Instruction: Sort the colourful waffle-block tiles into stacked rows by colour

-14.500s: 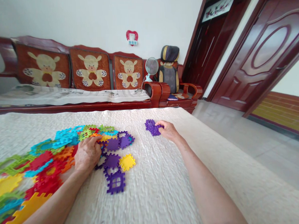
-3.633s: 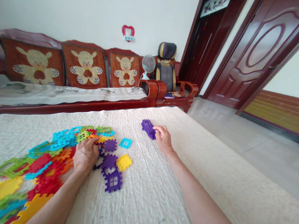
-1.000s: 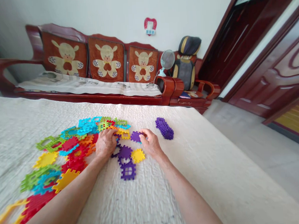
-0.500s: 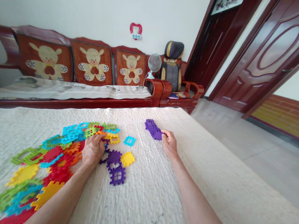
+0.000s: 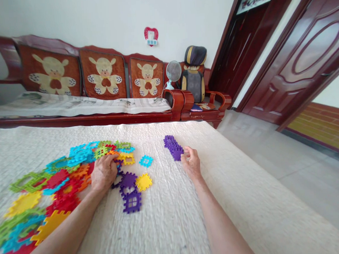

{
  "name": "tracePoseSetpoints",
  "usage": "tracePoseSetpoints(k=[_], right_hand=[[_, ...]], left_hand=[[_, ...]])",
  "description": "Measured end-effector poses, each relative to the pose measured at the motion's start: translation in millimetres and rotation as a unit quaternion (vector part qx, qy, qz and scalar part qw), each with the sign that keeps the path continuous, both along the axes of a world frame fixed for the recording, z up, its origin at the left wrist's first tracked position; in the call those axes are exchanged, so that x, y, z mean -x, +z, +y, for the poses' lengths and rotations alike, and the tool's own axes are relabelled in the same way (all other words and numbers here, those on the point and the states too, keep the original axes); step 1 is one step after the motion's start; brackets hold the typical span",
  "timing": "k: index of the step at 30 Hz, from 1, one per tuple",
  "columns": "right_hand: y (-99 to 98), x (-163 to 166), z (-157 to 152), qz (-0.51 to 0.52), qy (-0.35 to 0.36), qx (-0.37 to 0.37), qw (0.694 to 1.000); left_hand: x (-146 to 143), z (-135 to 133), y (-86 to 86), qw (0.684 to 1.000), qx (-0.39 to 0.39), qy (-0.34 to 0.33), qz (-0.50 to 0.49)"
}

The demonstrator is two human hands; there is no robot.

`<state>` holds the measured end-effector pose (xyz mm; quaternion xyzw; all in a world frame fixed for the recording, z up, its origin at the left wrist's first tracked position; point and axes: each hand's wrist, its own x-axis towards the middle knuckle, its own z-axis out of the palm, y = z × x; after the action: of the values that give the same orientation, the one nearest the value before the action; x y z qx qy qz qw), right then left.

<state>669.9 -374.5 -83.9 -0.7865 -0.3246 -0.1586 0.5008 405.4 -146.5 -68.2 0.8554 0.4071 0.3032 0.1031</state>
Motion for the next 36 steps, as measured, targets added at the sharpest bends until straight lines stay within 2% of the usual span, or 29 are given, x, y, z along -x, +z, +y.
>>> tracePoseSetpoints(k=[4, 7, 11, 18, 21, 27, 30, 33, 36], right_hand=[[3.6, 9.2, -2.2, -0.032, -0.004, 0.028, 0.999], [5.4, 16.8, -1.0, -0.099, -0.02, 0.045, 0.994], [4.8, 21.1, 2.9, -0.195, 0.011, 0.088, 0.977], [8.2, 21.2, 4.0, -0.261, 0.036, 0.128, 0.956], [9.6, 40.3, 9.6, -0.239, 0.06, 0.107, 0.963], [1.4, 105.2, 31.0, -0.123, 0.096, 0.032, 0.987], [-4.6, 117.4, 35.2, -0.079, 0.097, 0.023, 0.992], [-7.6, 115.3, 33.9, -0.049, 0.076, 0.014, 0.996], [-6.6, 112.6, 31.6, -0.039, 0.083, 0.026, 0.995]], left_hand=[[0.3, -0.1, -0.7, 1.0, 0.001, 0.004, -0.011], [0.4, -0.2, -1.0, 1.0, -0.001, 0.007, -0.025], [-0.2, 1.3, -2.5, 0.999, 0.005, 0.005, -0.037], [0.9, -2.4, 0.8, 0.999, 0.027, 0.017, -0.042], [1.8, -2.8, 11.9, 0.998, 0.058, 0.015, -0.014], [6.2, -0.5, 32.0, 0.99, 0.137, -0.015, 0.042], [11.4, -3.8, 27.9, 0.99, 0.137, -0.013, 0.017], [17.4, -6.9, 17.3, 0.987, 0.148, 0.013, -0.067], [22.3, -5.6, 9.1, 0.982, 0.119, 0.029, -0.144]])
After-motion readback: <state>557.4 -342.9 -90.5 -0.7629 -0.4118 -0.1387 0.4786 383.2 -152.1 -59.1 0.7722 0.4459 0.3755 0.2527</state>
